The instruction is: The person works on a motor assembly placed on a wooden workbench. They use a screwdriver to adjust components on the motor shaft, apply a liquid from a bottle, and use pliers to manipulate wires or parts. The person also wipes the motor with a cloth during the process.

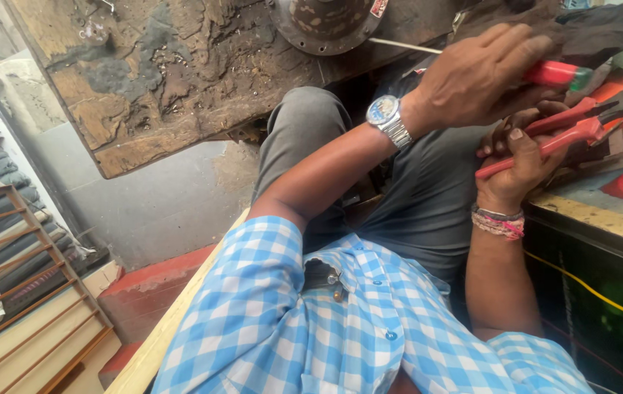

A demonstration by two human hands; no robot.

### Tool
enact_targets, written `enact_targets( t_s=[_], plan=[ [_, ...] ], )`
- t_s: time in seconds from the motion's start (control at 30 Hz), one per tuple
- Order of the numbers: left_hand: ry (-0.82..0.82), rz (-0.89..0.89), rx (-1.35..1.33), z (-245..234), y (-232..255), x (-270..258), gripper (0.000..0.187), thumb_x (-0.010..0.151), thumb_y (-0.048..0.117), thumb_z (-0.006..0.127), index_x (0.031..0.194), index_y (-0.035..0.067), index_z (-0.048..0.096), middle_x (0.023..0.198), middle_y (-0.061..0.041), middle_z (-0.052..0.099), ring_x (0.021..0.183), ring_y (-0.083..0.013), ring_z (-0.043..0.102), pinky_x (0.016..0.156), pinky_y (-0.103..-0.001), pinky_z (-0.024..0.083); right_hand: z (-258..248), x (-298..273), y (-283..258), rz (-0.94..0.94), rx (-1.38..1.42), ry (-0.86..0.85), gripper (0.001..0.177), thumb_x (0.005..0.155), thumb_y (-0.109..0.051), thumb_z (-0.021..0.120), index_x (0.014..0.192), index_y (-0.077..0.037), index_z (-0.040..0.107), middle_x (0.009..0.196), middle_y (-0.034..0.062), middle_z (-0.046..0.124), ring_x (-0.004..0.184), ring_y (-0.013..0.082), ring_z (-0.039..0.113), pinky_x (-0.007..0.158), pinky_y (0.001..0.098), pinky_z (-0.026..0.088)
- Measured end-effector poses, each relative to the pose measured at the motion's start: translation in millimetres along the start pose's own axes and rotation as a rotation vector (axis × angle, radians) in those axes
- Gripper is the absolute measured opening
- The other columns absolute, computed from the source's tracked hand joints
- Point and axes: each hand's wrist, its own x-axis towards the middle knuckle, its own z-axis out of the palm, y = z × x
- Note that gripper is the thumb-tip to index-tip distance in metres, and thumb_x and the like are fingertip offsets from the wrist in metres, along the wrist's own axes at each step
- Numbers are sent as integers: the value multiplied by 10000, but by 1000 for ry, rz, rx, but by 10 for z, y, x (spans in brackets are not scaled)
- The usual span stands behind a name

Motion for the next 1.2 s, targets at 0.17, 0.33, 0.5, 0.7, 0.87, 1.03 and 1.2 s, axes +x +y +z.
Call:
enact_targets(
  t_s=[0.17,0.33,0.5,0.7,0.87,1.03,1.2],
  plan=[
    [-17,82,17,33,-94,51,500,979,466,750,1257,111,534,1101,-41,574,946,-214,634,714,-334,573,-38,-14,13,-7,38,24,527,947,-37,636,1421,9,409,881,95,520,640,161,500,539,304,469],
    [-169,17,53,-42,-135,45,408,919,492,786,1048,157,591,948,-16,596,815,-192,662,587,-352,532,-75,-1,30,-2,74,3,617,977,-9,619,1514,-25,318,877,99,506,663,168,507,562,315,480],
    [-166,-92,59,-86,62,-3,308,932,460,716,888,162,647,771,1,627,672,-205,668,531,-367,508,-77,-62,24,-9,66,0,896,983,-2,632,1657,-241,92,909,112,548,661,178,537,581,304,499],
    [-135,-106,4,-117,229,-29,278,964,396,670,839,147,678,702,-2,617,618,-192,664,493,-350,489,-186,-73,93,14,11,67,825,1013,-52,646,1677,-147,166,832,89,538,587,166,527,559,299,503],
    [-84,-81,18,-115,226,-41,266,971,374,667,835,145,665,714,-2,606,637,-189,659,514,-348,493,-236,-53,141,16,40,44,723,1046,-74,666,1623,-39,232,809,102,531,587,176,526,546,306,487],
    [-45,-66,59,-103,169,-45,284,978,362,671,792,149,640,697,-4,585,629,-192,642,519,-352,489,-190,-35,96,8,27,27,706,1019,-26,677,1587,-52,260,831,96,525,618,171,530,574,307,492],
    [-41,-56,53,-86,148,-47,286,980,350,677,788,144,629,694,1,584,614,-180,635,513,-340,487,-110,-15,45,41,89,18,551,1012,1,652,1478,8,357,818,98,501,637,181,521,586,311,479]
  ],
)
